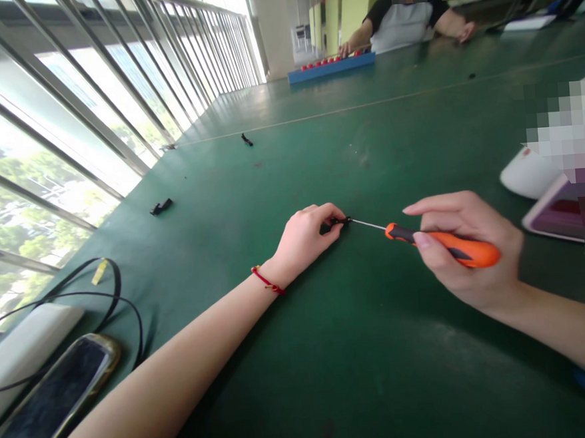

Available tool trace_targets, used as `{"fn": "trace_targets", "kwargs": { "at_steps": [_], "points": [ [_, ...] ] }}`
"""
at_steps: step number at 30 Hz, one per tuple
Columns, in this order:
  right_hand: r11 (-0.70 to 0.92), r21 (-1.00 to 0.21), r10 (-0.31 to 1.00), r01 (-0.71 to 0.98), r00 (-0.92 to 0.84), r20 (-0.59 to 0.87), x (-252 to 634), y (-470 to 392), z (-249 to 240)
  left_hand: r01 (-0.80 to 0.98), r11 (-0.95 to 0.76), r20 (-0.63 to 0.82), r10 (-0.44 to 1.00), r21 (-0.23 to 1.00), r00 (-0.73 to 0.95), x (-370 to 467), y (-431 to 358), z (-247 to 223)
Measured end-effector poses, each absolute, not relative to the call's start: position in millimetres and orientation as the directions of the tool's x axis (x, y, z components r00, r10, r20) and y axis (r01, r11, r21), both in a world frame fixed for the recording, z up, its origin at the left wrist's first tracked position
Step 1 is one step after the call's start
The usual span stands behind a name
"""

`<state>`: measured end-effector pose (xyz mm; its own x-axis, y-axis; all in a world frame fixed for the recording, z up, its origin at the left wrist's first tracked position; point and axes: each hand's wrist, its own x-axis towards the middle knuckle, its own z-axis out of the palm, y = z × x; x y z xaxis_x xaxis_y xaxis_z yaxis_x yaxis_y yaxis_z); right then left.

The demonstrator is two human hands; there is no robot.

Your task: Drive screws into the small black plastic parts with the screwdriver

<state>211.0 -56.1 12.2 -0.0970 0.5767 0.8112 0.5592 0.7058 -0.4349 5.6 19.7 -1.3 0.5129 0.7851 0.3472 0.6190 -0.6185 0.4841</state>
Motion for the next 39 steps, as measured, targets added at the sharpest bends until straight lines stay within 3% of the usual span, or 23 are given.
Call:
{"fn": "trace_targets", "kwargs": {
  "at_steps": [4, 7, 14, 22, 28, 35, 39],
  "points": [
    [0.782, -0.452, 0.507, 0.429, -0.015, 0.862, 209.6, -49.6, 9.4, 0.613, -0.623, 0.346, 0.781, 0.485, 0.520, 5.5, 19.4, -1.1],
    [0.790, -0.505, 0.552, 0.347, -0.045, 0.833, 209.7, -47.5, 10.4, 0.605, -0.632, 0.341, 0.774, 0.484, 0.534, 5.6, 18.8, -0.5],
    [0.753, -0.300, 0.499, 0.586, -0.210, 0.841, 210.9, -54.4, 15.9, 0.600, -0.632, 0.335, 0.773, 0.490, 0.540, 5.5, 19.6, -1.2],
    [0.804, -0.447, 0.497, 0.391, -0.032, 0.867, 210.8, -47.1, 9.2, 0.600, -0.630, 0.338, 0.775, 0.494, 0.534, 5.6, 19.6, -1.5],
    [0.752, -0.319, 0.505, 0.577, -0.193, 0.841, 210.1, -54.5, 17.9, 0.598, -0.630, 0.338, 0.774, 0.495, 0.535, 5.8, 19.4, -1.1],
    [0.812, -0.377, 0.454, 0.445, -0.076, 0.888, 212.8, -46.2, 6.6, 0.599, -0.626, 0.337, 0.777, 0.500, 0.531, 5.7, 19.8, -1.8],
    [0.815, -0.378, 0.475, 0.438, -0.134, 0.870, 213.6, -46.2, 8.8, 0.599, -0.627, 0.338, 0.777, 0.498, 0.531, 5.7, 19.7, -1.5]
  ]
}}
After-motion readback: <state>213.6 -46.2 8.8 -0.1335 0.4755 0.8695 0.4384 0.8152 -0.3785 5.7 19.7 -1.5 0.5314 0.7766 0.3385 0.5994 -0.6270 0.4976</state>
